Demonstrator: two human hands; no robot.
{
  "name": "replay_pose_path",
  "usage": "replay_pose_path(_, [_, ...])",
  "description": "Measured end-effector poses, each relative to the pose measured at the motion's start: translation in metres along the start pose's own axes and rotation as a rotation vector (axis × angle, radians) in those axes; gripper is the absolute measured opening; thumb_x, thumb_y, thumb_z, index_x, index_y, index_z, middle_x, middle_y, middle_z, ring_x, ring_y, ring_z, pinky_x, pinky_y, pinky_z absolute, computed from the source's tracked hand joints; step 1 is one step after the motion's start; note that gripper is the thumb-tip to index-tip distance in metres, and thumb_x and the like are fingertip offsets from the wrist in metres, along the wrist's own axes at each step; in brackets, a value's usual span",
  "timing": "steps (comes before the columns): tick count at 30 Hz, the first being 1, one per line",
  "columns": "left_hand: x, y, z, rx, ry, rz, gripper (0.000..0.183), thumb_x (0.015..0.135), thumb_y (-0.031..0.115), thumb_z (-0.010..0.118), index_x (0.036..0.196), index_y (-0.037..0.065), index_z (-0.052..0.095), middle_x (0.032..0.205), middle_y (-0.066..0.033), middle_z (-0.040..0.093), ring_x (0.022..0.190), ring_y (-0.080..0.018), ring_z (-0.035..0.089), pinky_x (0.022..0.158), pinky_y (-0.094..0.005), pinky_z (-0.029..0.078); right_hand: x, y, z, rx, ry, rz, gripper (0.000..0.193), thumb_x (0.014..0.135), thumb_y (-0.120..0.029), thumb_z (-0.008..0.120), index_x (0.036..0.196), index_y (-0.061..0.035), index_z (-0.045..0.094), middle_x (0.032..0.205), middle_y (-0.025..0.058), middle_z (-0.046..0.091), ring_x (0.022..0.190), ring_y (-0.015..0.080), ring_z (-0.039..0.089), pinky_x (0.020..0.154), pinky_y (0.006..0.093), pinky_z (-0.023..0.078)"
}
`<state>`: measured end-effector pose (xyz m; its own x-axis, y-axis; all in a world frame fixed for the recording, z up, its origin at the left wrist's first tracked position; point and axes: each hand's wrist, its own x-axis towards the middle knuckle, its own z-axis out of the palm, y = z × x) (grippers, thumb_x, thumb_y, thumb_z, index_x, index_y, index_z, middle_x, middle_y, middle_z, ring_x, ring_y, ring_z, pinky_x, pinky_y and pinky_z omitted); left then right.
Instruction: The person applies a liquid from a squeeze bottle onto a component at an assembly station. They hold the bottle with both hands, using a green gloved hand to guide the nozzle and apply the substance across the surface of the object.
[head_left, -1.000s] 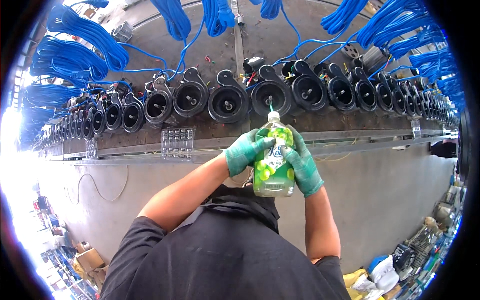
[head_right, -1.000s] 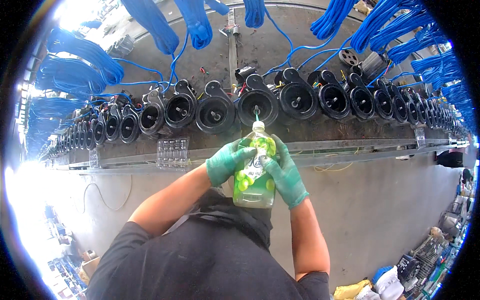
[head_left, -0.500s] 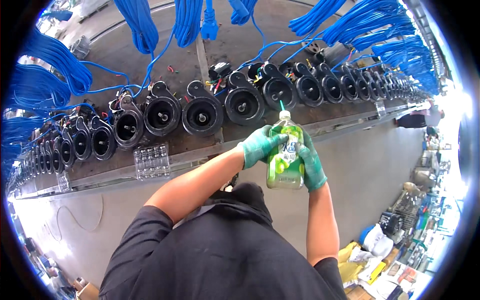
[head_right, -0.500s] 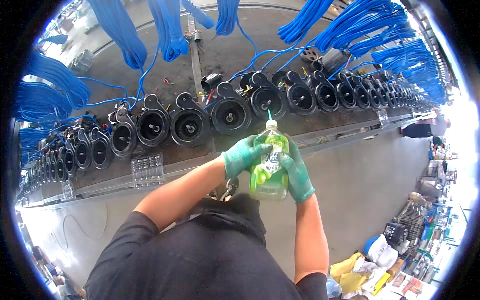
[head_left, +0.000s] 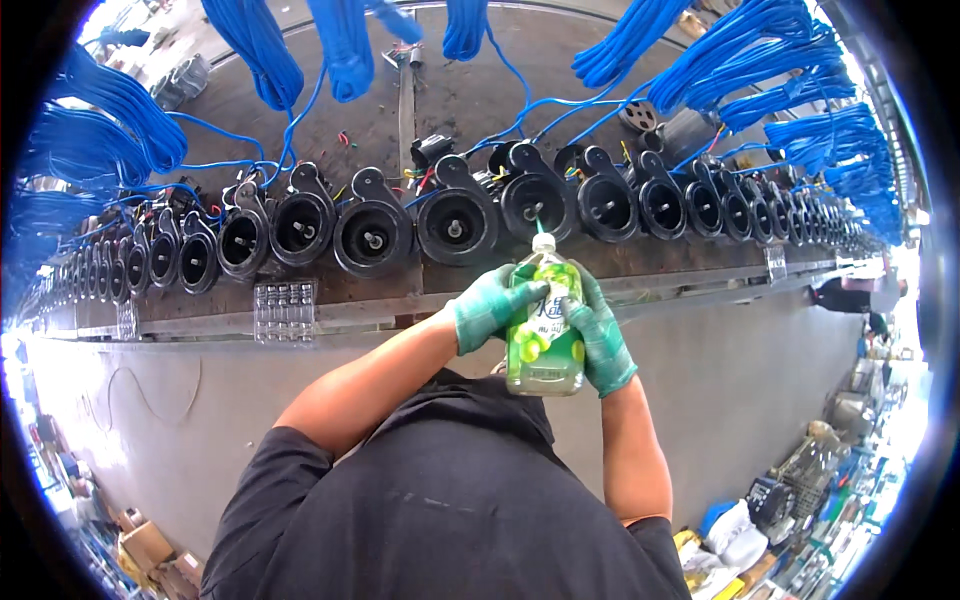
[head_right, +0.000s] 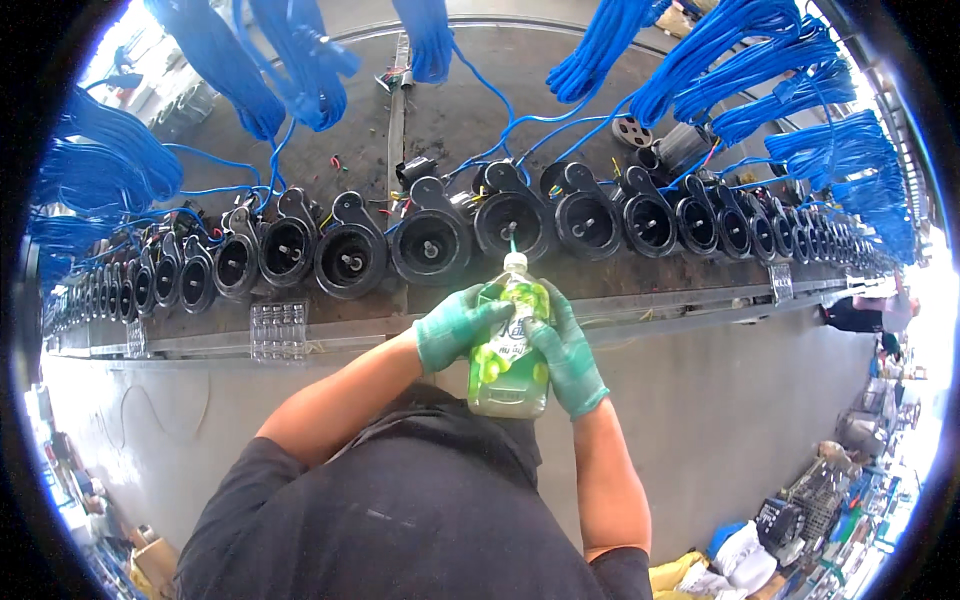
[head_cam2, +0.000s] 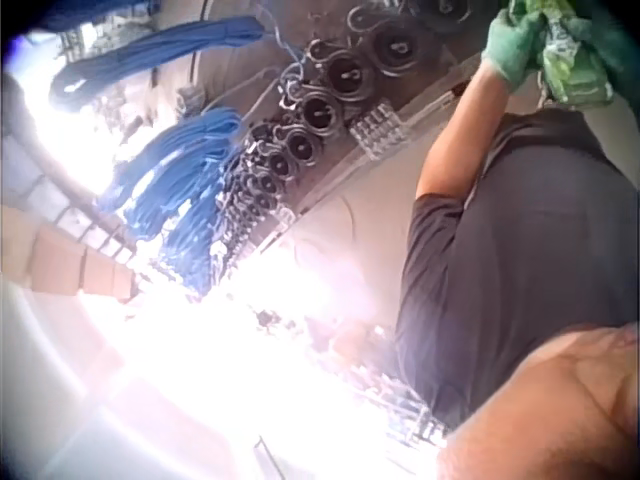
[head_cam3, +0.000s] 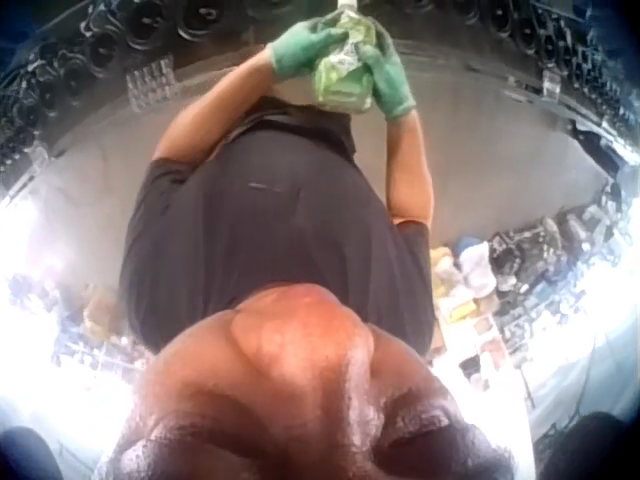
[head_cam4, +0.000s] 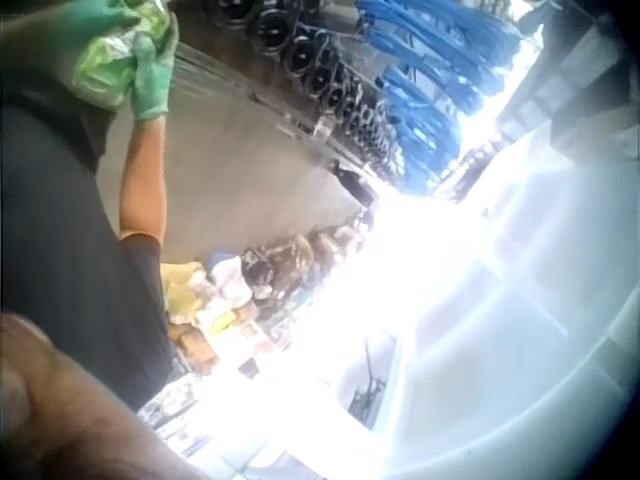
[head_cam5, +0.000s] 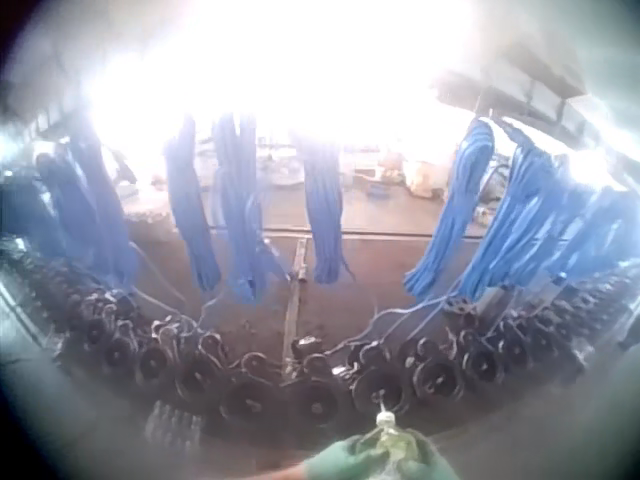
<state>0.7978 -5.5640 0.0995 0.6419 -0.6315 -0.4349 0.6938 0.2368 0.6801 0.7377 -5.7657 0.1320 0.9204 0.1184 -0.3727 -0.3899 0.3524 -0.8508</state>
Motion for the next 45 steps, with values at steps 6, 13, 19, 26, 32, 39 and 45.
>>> replay_pose_path(6, [0.015,-0.015,0.039,0.009,0.126,0.113,0.06,0.096,0.034,0.079,0.14,0.002,0.054,0.126,-0.009,0.068,0.11,-0.0175,0.069,0.093,-0.0353,0.059,-0.004,-0.021,-0.041,0.023,-0.145,0.005,0.073,0.102,-0.017,0.069,0.164,-0.0081,0.033,0.152,0.0105,0.052,0.137,0.0188,0.05,0.115,0.0354,0.043])
replay_pose_path(13, [0.059,-0.016,0.103,0.036,0.063,0.073,0.058,0.098,0.033,0.076,0.142,0.002,0.055,0.126,-0.007,0.068,0.111,-0.015,0.068,0.095,-0.0334,0.058,-0.017,-0.058,-0.104,-0.016,-0.068,-0.019,0.073,0.102,-0.016,0.068,0.164,-0.0075,0.032,0.152,0.0113,0.052,0.137,0.0188,0.051,0.115,0.0352,0.043])
replay_pose_path(19, [0.077,-0.027,0.115,0.009,0.111,0.074,0.055,0.1,0.032,0.074,0.142,0.002,0.057,0.127,-0.0062,0.068,0.113,-0.0145,0.067,0.099,-0.0328,0.054,-0.004,-0.058,-0.132,0.006,-0.098,0.001,0.072,0.1,-0.018,0.07,0.162,-0.0053,0.035,0.149,0.0109,0.054,0.134,0.0189,0.053,0.113,0.0345,0.045])
replay_pose_path(26, [0.083,-0.027,0.118,0.03,0.122,0.081,0.056,0.1,0.03,0.073,0.145,0.001,0.055,0.129,-0.0066,0.068,0.114,-0.0144,0.066,0.1,-0.0329,0.054,0.003,-0.059,-0.142,0.038,-0.15,0.012,0.072,0.1,-0.016,0.071,0.162,-0.0059,0.036,0.146,0.0101,0.056,0.131,0.018,0.055,0.111,0.0342,0.046])
replay_pose_path(32, [0.093,-0.035,0.133,-0.026,0.143,0.106,0.057,0.101,0.029,0.072,0.148,0.004,0.053,0.132,-0.0058,0.067,0.115,-0.0145,0.066,0.102,-0.0333,0.054,0.005,-0.059,-0.164,0.038,-0.175,0.008,0.07,0.102,-0.014,0.068,0.163,-0.0091,0.034,0.143,0.0102,0.057,0.128,0.017,0.057,0.109,0.0336,0.048])
replay_pose_path(39, [0.134,-0.033,0.175,0.036,0.085,0.054,0.052,0.101,0.029,0.071,0.144,0.005,0.055,0.129,-0.005,0.067,0.113,-0.0141,0.067,0.1,-0.0333,0.056,-0.011,-0.083,-0.205,0.05,-0.07,-0.056,0.072,0.102,-0.016,0.068,0.164,-0.0057,0.032,0.149,0.0126,0.054,0.133,0.0198,0.055,0.112,0.0354,0.047])
replay_pose_path(45, [0.164,-0.032,0.182,0.004,0.063,-0.009,0.049,0.102,0.027,0.07,0.143,0.004,0.056,0.124,-0.0055,0.069,0.11,-0.015,0.069,0.098,-0.0322,0.057,-0.003,-0.09,-0.225,0.1,-0.019,-0.019,0.07,0.102,-0.015,0.068,0.162,-0.0037,0.034,0.148,0.0121,0.055,0.133,0.0194,0.055,0.112,0.035,0.047])
